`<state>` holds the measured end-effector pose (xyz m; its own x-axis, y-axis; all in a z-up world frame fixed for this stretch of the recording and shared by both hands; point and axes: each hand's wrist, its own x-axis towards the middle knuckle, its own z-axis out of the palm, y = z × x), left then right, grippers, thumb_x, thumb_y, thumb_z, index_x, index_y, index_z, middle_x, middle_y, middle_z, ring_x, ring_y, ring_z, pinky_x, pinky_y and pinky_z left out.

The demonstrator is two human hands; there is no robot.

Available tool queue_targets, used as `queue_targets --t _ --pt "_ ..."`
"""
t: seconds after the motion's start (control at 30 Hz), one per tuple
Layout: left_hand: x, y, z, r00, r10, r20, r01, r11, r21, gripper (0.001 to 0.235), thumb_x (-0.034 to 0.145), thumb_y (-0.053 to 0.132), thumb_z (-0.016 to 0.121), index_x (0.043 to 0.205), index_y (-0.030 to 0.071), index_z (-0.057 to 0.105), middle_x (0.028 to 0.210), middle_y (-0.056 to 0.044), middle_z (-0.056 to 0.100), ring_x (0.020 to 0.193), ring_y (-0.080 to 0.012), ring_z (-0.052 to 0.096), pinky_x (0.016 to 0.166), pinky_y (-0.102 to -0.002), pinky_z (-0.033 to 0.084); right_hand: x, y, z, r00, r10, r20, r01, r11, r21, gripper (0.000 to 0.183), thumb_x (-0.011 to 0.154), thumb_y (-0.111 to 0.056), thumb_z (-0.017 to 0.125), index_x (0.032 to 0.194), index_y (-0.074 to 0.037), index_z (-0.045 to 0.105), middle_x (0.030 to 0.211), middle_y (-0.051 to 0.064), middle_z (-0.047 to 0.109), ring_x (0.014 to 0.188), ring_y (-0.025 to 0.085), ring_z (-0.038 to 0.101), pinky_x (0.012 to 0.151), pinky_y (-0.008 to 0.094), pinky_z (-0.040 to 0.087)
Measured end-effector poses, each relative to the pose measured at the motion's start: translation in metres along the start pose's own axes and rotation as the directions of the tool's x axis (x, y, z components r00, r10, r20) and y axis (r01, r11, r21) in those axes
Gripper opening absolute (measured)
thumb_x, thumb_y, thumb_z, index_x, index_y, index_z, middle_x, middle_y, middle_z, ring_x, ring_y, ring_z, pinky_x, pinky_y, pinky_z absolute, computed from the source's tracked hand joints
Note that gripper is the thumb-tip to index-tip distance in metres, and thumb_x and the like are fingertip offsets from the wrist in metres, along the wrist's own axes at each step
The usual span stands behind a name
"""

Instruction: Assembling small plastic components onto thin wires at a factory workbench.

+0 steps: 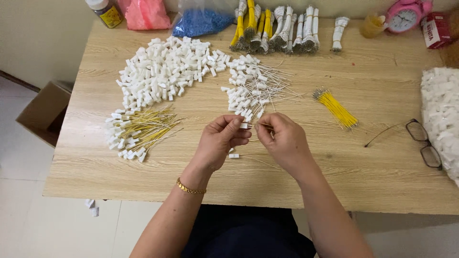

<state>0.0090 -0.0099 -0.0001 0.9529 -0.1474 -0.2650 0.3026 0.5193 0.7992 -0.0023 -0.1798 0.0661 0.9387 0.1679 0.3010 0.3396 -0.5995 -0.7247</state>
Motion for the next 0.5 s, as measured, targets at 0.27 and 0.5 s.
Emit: queue_targets --t 0.27,0.5 --pt "-0.004 0.0 0.003 1.0 0.024 -0.009 -0.024 1.0 0.005 0.02 0.093 0.017 0.065 0.102 -0.001 0.063 0.086 -0.014 0.069 0.076 -0.0246 0.073 0.066 -0.032 0.064 -0.001 -0.002 0.008 0.997 0.052 0.049 -0.051 0.999 -0.005 0.004 0.088 -0.017 0.066 0.089 -0.013 0.066 0.075 0.007 0.063 0.073 0.026 0.067 0.066 0.037 0.052" --pt "0.002 -0.008 -0.006 0.999 0.032 -0.021 -0.032 0.999 0.01 0.019 0.093 0.017 0.064 0.101 0.0 0.062 0.088 -0.013 0.068 0.077 -0.0254 0.073 0.067 -0.033 0.064 -0.003 0.013 0.022 0.994 0.025 0.11 -0.036 0.994 0.099 0.005 0.091 -0.013 0.06 0.092 -0.01 0.063 0.076 0.012 0.062 0.077 0.034 0.065 0.069 0.041 0.051"
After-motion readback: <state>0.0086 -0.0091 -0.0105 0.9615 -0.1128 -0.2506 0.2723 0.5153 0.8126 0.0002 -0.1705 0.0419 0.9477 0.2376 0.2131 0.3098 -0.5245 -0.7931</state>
